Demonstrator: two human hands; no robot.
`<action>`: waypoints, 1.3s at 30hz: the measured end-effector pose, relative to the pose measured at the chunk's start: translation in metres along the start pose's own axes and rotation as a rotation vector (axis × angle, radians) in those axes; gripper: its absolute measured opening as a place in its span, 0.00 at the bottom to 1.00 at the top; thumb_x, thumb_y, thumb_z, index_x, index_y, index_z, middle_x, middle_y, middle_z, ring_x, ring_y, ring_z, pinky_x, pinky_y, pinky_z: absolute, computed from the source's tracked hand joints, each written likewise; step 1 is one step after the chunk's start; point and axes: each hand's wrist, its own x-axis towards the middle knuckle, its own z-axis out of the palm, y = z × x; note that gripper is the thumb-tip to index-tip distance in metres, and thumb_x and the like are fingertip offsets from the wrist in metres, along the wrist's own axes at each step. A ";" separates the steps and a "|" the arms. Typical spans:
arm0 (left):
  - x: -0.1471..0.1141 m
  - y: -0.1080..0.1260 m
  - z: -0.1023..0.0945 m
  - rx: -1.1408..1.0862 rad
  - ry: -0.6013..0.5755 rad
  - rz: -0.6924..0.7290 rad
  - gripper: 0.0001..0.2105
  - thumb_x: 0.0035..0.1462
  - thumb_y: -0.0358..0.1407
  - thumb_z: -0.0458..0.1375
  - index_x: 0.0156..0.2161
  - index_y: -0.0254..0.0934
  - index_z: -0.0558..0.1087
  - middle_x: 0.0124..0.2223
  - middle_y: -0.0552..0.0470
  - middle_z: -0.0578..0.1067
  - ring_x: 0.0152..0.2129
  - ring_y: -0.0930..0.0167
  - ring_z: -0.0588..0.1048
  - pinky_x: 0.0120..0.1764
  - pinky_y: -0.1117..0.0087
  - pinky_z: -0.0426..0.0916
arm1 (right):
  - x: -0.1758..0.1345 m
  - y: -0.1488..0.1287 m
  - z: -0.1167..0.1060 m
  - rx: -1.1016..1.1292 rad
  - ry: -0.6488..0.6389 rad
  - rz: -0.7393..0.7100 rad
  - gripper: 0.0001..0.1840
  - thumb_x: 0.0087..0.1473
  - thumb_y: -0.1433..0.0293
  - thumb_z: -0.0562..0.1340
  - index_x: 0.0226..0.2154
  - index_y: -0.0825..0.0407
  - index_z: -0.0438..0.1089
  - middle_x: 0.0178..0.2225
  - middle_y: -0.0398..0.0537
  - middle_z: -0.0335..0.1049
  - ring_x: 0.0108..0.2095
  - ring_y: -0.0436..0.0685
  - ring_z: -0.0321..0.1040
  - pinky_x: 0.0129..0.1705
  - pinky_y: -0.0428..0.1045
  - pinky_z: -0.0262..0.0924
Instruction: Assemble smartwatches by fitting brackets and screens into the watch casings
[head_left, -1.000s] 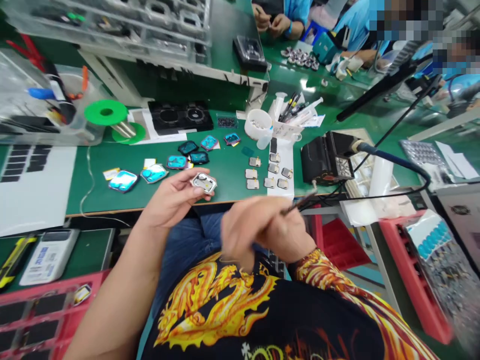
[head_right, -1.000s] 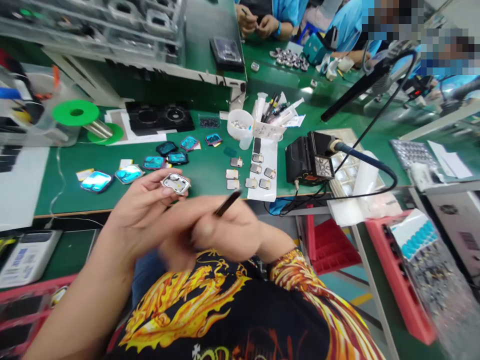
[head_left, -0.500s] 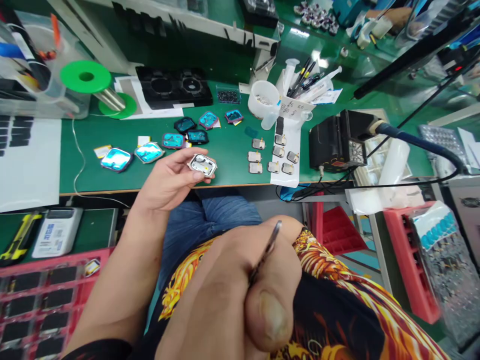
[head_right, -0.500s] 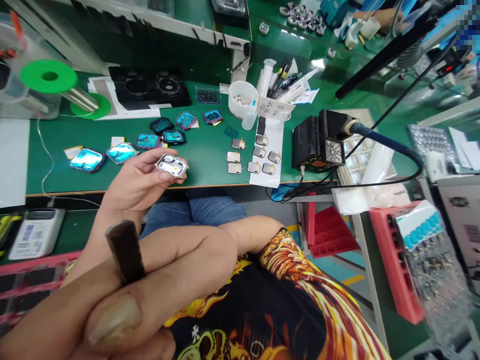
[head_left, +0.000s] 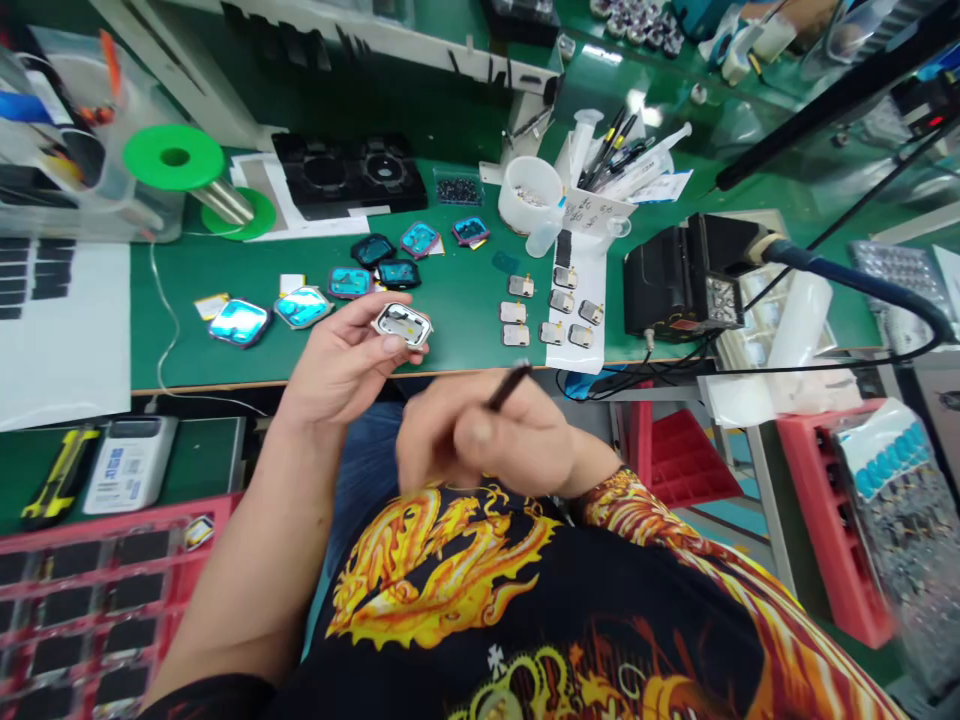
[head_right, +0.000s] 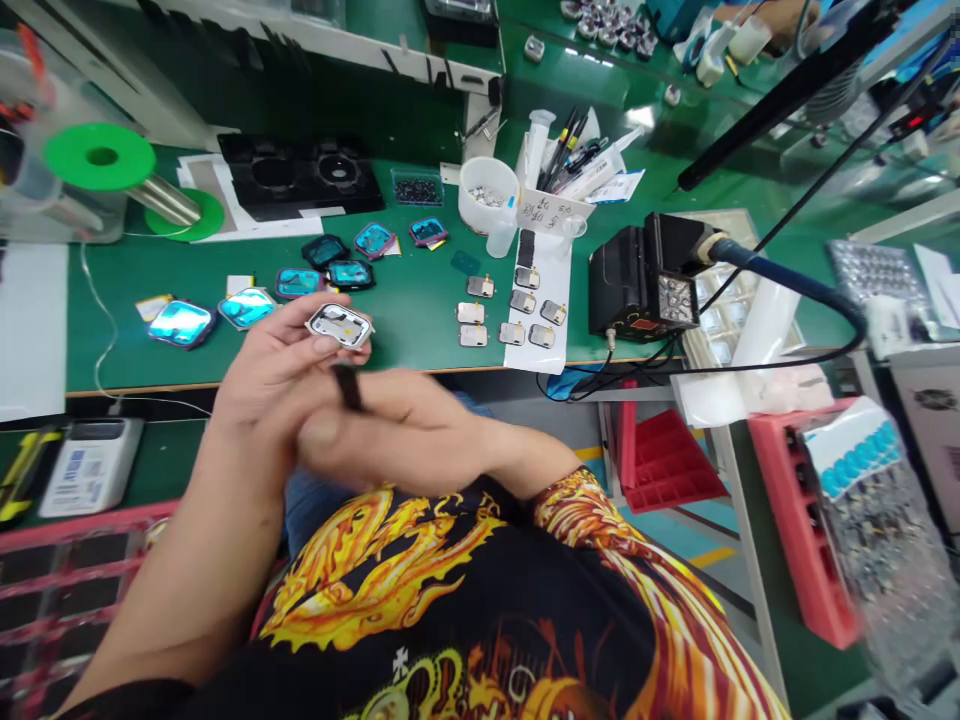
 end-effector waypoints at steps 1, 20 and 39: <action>0.000 -0.001 -0.001 -0.024 0.005 0.019 0.23 0.51 0.37 0.84 0.52 0.41 0.88 0.41 0.49 0.88 0.32 0.70 0.86 0.38 0.73 0.84 | 0.006 0.003 -0.008 -0.091 0.094 0.031 0.32 0.82 0.44 0.46 0.50 0.48 0.74 0.32 0.41 0.70 0.30 0.50 0.67 0.35 0.48 0.65; -0.002 -0.008 -0.007 -0.120 0.092 0.117 0.27 0.44 0.38 0.87 0.50 0.45 0.88 0.46 0.49 0.88 0.34 0.71 0.84 0.37 0.73 0.82 | 0.025 0.043 -0.065 -1.278 0.195 0.325 0.23 0.78 0.67 0.53 0.64 0.51 0.78 0.60 0.60 0.78 0.60 0.72 0.67 0.63 0.65 0.60; 0.000 -0.005 0.001 -0.012 0.032 0.053 0.25 0.44 0.36 0.86 0.49 0.43 0.89 0.42 0.49 0.88 0.32 0.70 0.84 0.35 0.72 0.83 | -0.047 0.045 -0.078 -1.398 0.251 0.419 0.24 0.80 0.58 0.53 0.56 0.48 0.83 0.50 0.60 0.72 0.51 0.70 0.61 0.55 0.64 0.58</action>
